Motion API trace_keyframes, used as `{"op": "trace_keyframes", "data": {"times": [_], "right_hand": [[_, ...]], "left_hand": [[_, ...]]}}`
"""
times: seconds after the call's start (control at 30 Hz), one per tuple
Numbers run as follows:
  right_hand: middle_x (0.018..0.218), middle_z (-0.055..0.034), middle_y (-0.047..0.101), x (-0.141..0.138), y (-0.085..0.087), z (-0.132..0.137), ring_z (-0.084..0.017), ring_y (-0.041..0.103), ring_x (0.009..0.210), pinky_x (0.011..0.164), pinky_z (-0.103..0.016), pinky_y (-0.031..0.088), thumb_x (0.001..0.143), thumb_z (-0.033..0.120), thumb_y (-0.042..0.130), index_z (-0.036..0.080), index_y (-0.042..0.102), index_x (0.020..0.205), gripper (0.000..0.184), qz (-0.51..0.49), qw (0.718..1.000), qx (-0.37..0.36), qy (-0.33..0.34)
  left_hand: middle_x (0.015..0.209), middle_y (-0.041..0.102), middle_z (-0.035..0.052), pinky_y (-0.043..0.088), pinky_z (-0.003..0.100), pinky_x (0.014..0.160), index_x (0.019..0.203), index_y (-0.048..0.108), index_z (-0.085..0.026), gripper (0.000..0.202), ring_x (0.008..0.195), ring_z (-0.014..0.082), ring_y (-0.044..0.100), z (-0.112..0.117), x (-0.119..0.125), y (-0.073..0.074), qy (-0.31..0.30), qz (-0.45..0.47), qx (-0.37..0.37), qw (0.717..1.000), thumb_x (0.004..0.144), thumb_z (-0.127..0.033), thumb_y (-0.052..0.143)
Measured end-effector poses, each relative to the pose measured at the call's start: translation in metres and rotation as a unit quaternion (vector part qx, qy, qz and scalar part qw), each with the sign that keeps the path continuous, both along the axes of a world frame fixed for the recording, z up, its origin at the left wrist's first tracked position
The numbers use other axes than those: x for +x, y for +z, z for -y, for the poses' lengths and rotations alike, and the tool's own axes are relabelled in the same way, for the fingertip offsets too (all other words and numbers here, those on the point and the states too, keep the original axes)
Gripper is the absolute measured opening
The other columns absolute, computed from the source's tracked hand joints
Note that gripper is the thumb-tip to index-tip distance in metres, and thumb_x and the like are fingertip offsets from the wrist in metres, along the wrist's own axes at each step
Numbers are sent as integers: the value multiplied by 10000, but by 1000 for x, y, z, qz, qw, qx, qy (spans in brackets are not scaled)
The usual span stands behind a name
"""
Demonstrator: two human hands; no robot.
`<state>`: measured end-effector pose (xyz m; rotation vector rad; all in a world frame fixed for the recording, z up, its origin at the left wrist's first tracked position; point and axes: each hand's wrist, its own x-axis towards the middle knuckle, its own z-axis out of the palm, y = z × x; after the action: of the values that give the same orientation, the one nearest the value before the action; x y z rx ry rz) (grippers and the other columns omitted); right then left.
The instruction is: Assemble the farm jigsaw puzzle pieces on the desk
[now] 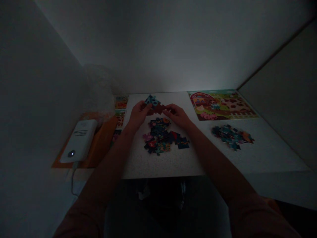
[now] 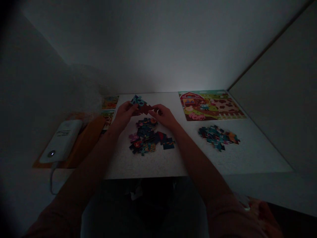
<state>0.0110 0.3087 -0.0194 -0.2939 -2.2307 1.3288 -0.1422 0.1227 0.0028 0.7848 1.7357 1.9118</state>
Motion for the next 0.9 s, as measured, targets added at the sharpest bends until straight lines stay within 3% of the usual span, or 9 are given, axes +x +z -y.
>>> {"op": "trace_keyframes", "data": {"times": [0.27,0.43,0.7,0.9], "right_hand": [[894,-41,782,-3,2,-9,-262,656,894,874,-409,520,880,742,747,262,779,903,481,2,998,-64,2],[888,-45,773,-2,6,-9,-270,671,911,909,-422,533,877,745,740,263,761,857,483,-15,997,-78,1],[850,-36,720,1,7,-10,-254,655,878,905,-416,526,909,716,743,257,716,831,466,-16,997,-74,9],[870,-36,739,-2,1,-13,-238,646,845,879,-407,509,924,690,748,254,750,892,438,-21,998,-66,14]], "left_hand": [[1162,870,101,710,380,896,1050,804,-229,450,904,231,847,-1,1,2,-22,16,2,1000,959,-661,890],[1103,874,97,682,342,792,1023,837,-240,451,842,215,812,0,-1,2,-6,-12,-7,1000,949,-683,882],[1038,860,48,687,340,839,1145,805,-265,399,794,183,791,-1,-2,4,43,-38,17,998,900,-536,964],[950,823,51,664,313,757,1064,758,-221,355,731,173,782,0,-6,1,65,-20,-10,998,914,-486,941]]}}
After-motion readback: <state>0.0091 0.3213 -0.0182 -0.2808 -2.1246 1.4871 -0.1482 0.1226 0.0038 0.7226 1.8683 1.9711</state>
